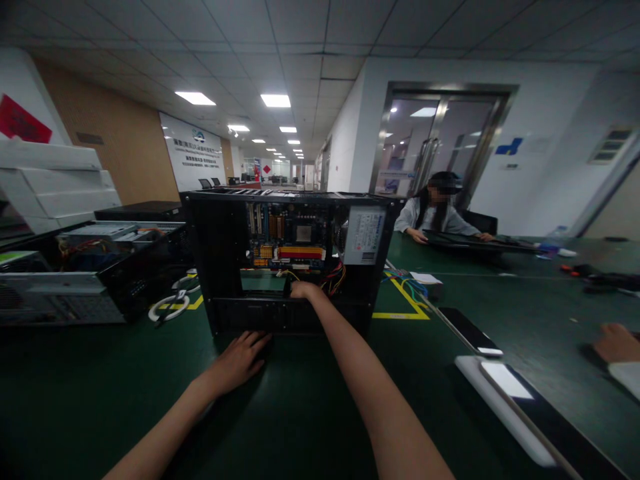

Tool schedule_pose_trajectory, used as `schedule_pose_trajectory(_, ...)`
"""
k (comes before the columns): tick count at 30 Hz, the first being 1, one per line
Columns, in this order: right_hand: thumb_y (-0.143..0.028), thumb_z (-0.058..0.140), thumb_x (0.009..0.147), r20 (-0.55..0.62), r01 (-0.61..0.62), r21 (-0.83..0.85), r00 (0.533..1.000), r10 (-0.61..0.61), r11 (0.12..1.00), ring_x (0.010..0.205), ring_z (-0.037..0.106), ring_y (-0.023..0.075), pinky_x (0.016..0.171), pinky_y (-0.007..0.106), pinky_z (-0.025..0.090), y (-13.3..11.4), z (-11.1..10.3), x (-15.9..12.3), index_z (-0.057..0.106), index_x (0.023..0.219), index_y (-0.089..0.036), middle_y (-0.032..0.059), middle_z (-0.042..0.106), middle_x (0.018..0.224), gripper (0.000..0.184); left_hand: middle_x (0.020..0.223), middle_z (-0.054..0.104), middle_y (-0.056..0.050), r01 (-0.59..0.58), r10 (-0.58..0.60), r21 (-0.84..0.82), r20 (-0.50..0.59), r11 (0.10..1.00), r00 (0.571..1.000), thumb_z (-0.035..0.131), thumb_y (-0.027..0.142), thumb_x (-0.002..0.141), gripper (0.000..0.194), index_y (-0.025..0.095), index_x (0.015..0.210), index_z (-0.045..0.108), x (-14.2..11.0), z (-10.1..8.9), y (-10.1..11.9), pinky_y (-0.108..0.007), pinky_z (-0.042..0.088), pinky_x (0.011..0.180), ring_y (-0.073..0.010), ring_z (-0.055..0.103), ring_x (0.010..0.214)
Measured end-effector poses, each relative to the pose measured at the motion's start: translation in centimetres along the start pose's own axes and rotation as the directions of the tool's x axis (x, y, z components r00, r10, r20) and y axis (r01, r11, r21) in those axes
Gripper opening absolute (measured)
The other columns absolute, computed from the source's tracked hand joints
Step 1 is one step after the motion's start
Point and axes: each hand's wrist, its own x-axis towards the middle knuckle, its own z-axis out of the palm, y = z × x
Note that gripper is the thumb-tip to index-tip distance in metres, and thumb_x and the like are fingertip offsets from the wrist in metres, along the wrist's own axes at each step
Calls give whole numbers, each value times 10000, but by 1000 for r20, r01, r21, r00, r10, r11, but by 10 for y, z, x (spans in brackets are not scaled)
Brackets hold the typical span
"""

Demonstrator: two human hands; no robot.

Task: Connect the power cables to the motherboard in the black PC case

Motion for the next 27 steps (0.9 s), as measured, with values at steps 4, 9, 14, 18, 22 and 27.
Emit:
schedule_pose_trajectory(4, -157, 604, 652, -155, -27, 128, 987, 47, 991, 621, 592, 140, 525, 182, 430, -4, -2, -7, 615, 718, -113, 45, 631, 671, 80, 1277, 373, -58, -19, 19, 0, -12, 1000, 1000, 424, 254, 761, 532, 232, 1277, 298, 1, 3, -3, -394, 304, 924, -240, 315, 1162)
schedule_pose_trajectory(9, -177, 574, 706, -336, -14, 455, 923, 186, 890, 505, 548, 95, 471, 174, 426, -3, -4, -8, 532, 691, -120, 1, 564, 563, 73, 1276, 378, -56, -21, 21, 19, -17, 1000, 1000, 426, 245, 758, 529, 227, 1273, 306, 1, 3, -3, -389, 307, 922, -236, 333, 1145)
schedule_pose_trajectory(14, -146, 565, 714, -438, 144, 753, 838, 326, 642, 588, 570, 85, 572, 188, 489, -5, -9, -11, 470, 684, -138, -19, 527, 605, 100, 1270, 385, -68, -19, 19, 13, -9, 1000, 1000, 430, 246, 757, 526, 220, 1269, 313, 0, 1, -2, -390, 316, 910, -241, 336, 1143)
schedule_pose_trajectory(18, -127, 519, 763, -342, 211, 925, 826, 447, 317, 506, 540, 53, 587, 219, 520, -7, -12, -19, 425, 751, -145, -39, 481, 583, 96, 1268, 384, -68, -27, 27, 15, -19, 1000, 999, 431, 248, 761, 525, 219, 1270, 309, 0, 2, -3, -382, 317, 910, -237, 339, 1141)
schedule_pose_trajectory(22, -67, 437, 793, -140, 125, 990, 861, 489, 64, 502, 548, 68, 617, 293, 527, 0, -14, -21, 416, 845, -155, -42, 478, 580, 104, 1268, 383, -67, -30, 31, 15, -21, 999, 999, 433, 249, 763, 522, 217, 1269, 309, 1, 4, -5, -384, 307, 921, -236, 336, 1143)
schedule_pose_trajectory(27, -14, 354, 789, 73, -31, 995, 883, 465, -98, 564, 566, 93, 628, 327, 520, 11, -15, -16, 432, 878, -154, -33, 468, 584, 184, 1278, 375, -68, -29, 29, 10, -19, 1000, 999, 432, 252, 764, 521, 217, 1269, 310, 1, 5, -6, -390, 292, 935, -235, 320, 1160)
